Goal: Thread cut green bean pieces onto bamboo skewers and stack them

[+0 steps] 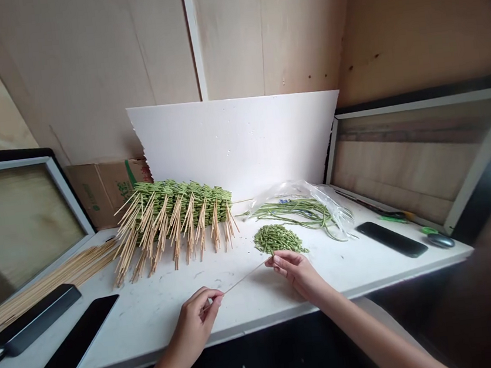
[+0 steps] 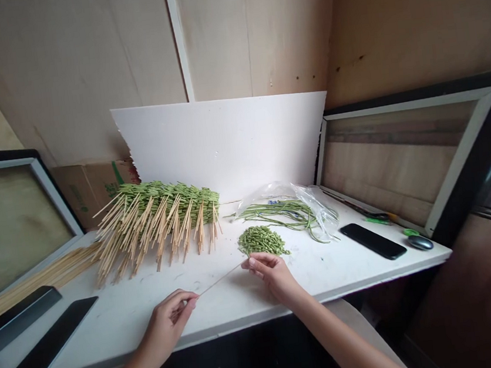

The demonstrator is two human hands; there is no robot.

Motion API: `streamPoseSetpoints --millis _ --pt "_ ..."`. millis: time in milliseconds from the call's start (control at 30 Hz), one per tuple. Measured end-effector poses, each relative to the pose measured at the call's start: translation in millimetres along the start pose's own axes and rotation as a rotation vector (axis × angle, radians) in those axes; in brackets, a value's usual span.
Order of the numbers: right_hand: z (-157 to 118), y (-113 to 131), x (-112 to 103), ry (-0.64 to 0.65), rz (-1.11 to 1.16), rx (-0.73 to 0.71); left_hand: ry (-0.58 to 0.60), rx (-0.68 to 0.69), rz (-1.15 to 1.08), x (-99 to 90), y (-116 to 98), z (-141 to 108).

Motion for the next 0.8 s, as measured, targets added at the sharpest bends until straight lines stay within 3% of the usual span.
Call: streamPoseSetpoints --millis 333,800 --pt "-2.3 3.6 1.1 0.04 -0.019 -0.016 0.012 0.002 0.002 1.4 1.2 1.2" --pt "-3.1 0.5 0.0 -0.069 -0.203 -0.061 -0.007 0.044 0.038 0.7 -5.5 1.3"
Point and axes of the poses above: each hand's wrist, its own z-axis towards the middle knuckle, its own x-axis out of the palm, y = z × x, the point moved 2 cm from there along z, towards the middle knuckle, and after that the axes turned 10 degrees about -z, right-handed, at the moved point
